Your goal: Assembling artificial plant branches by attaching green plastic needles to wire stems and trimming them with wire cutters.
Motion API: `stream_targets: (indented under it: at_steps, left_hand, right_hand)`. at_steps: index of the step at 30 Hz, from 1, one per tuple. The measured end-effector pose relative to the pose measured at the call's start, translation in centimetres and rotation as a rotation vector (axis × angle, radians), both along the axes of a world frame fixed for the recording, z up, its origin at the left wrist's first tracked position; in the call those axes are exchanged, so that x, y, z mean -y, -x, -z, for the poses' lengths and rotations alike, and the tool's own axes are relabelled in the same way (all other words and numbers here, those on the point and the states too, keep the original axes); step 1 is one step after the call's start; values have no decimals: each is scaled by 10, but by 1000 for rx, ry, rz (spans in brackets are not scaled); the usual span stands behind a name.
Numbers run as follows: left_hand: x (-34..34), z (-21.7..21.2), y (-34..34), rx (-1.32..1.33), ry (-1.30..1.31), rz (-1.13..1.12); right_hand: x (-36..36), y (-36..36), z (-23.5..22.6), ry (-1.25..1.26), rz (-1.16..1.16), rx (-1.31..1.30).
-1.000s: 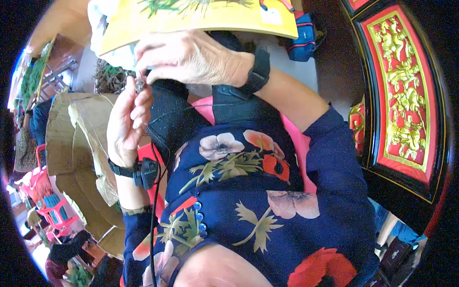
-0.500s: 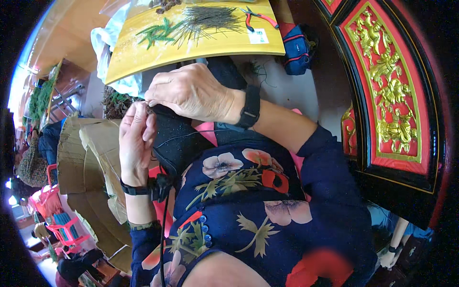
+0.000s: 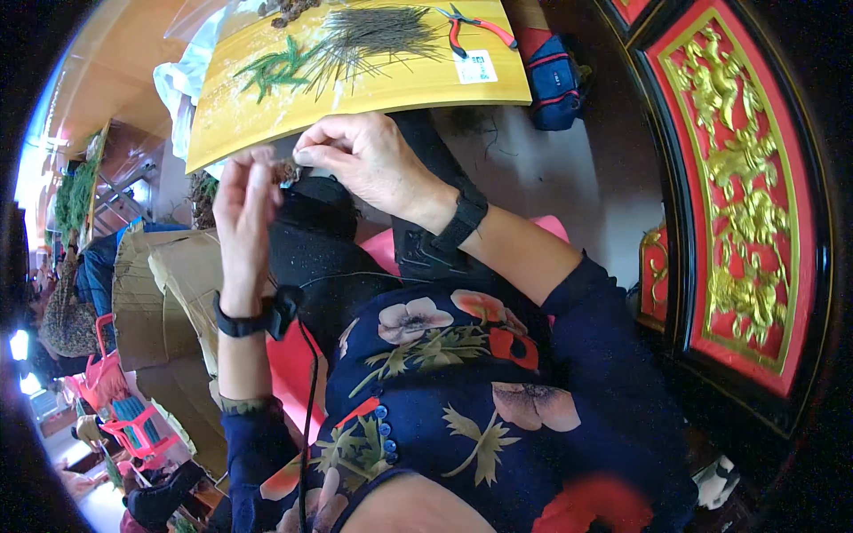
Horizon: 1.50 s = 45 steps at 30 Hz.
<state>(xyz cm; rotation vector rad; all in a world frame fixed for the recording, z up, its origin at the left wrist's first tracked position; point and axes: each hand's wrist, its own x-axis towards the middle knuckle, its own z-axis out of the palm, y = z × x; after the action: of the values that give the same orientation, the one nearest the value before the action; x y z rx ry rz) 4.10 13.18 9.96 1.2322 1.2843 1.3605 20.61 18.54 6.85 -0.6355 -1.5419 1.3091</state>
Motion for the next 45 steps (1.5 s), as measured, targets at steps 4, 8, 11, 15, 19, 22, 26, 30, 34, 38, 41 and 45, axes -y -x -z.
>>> stream_targets:
  at_steps: [4,8,11,15,19,22,26,30,34,38,41,45]
  left_hand:
    - [-90,10,36,-551,-44,-84]
    - [-172,30,60,-1205,-312,-92]
    - [-218,53,67,-1395,-400,-81]
    - [-247,49,71,-1392,-343,-99]
    - [-253,28,90,-1049,-342,-227]
    - [-240,10,115,-582,-301,-300]
    - [-187,4,126,169,-177,-168]
    - [-119,12,131,557,-33,-79]
    - [-45,20,113,776,88,-67]
    - [11,12,94,816,254,-99]
    - [44,13,89,819,227,33]
    - [72,14,82,1028,285,172]
  right_hand:
    - [-21,-6,12,131,-22,120]
    - [-38,-8,22,201,-82,174]
    - [-51,-11,24,223,-94,213]
    - [-60,-13,30,227,-85,217]
    - [-66,-9,21,185,-65,239]
    - [-57,-1,17,173,-65,241]
    - [-40,5,16,200,-70,247]
    - [-29,12,22,186,-90,238]
    - [-19,16,14,187,-114,153]
    - [-9,8,-10,-104,-202,172]
    - [10,11,-28,-159,-234,210]
    - [39,22,-36,-129,-330,258]
